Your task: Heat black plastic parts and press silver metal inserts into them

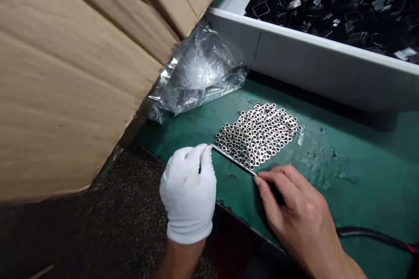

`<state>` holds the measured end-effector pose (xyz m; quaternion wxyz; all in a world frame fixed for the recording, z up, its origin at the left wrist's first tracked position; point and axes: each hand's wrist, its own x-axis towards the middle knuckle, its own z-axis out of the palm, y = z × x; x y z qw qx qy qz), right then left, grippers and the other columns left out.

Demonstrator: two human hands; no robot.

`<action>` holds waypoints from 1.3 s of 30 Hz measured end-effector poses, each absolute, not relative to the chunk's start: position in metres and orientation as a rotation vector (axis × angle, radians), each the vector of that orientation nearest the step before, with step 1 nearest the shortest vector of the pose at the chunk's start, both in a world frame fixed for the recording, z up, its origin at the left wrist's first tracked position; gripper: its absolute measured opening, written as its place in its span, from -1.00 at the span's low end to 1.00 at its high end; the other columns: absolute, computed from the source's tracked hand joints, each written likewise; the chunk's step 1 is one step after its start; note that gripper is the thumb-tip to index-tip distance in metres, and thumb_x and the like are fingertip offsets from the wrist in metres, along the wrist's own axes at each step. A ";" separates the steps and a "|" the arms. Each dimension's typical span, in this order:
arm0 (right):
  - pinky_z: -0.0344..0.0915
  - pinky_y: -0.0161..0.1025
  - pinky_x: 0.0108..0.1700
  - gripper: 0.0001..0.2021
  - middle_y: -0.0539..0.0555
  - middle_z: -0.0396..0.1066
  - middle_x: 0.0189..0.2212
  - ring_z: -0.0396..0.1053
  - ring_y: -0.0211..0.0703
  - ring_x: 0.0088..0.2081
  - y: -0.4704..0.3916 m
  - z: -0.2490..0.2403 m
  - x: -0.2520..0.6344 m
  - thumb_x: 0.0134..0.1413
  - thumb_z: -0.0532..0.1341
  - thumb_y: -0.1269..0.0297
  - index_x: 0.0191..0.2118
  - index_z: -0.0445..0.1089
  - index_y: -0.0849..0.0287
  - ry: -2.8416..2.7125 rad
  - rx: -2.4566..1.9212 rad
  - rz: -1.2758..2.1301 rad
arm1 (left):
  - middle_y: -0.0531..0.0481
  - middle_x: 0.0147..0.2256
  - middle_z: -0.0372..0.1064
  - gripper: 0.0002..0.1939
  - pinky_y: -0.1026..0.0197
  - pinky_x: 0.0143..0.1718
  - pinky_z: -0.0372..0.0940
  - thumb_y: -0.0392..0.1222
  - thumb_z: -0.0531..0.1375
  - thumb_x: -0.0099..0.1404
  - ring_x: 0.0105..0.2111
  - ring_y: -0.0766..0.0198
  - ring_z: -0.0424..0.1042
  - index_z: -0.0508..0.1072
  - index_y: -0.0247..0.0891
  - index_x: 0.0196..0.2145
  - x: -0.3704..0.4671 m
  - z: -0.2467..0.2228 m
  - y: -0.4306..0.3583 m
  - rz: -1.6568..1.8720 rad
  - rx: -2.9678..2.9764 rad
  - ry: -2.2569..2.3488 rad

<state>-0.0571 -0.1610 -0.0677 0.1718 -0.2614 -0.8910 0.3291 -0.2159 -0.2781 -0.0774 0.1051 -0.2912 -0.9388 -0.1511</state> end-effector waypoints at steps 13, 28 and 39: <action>0.30 -0.23 -0.19 -0.94 0.01 0.39 -0.31 0.35 -0.27 -0.30 -0.157 -0.070 -0.061 0.30 0.23 0.38 -0.19 0.46 0.17 -2.508 -0.770 0.958 | -0.05 -0.28 0.50 -0.80 0.17 -0.18 0.26 -0.13 0.15 0.41 -0.25 0.17 0.45 0.57 -0.21 -0.22 -0.217 -0.074 -0.271 -0.436 -0.841 -2.762; 0.30 -0.24 -0.19 -0.90 0.04 0.38 -0.34 0.34 -0.24 -0.33 -0.154 -0.070 -0.063 0.34 0.19 0.37 -0.22 0.46 0.20 -2.481 -0.775 0.950 | -0.06 -0.25 0.51 -0.79 0.17 -0.16 0.26 -0.11 0.14 0.41 -0.21 0.15 0.46 0.56 -0.20 -0.22 -0.219 -0.075 -0.267 -0.427 -0.836 -2.757; 0.28 -0.25 -0.17 -0.88 0.02 0.38 -0.34 0.36 -0.24 -0.33 -0.156 -0.076 -0.065 0.35 0.17 0.35 -0.25 0.44 0.19 -2.459 -0.825 0.934 | -0.05 -0.25 0.50 -0.78 0.19 -0.25 0.18 -0.09 0.12 0.43 -0.26 0.16 0.44 0.55 -0.18 -0.21 -0.221 -0.076 -0.268 -0.342 -0.879 -2.721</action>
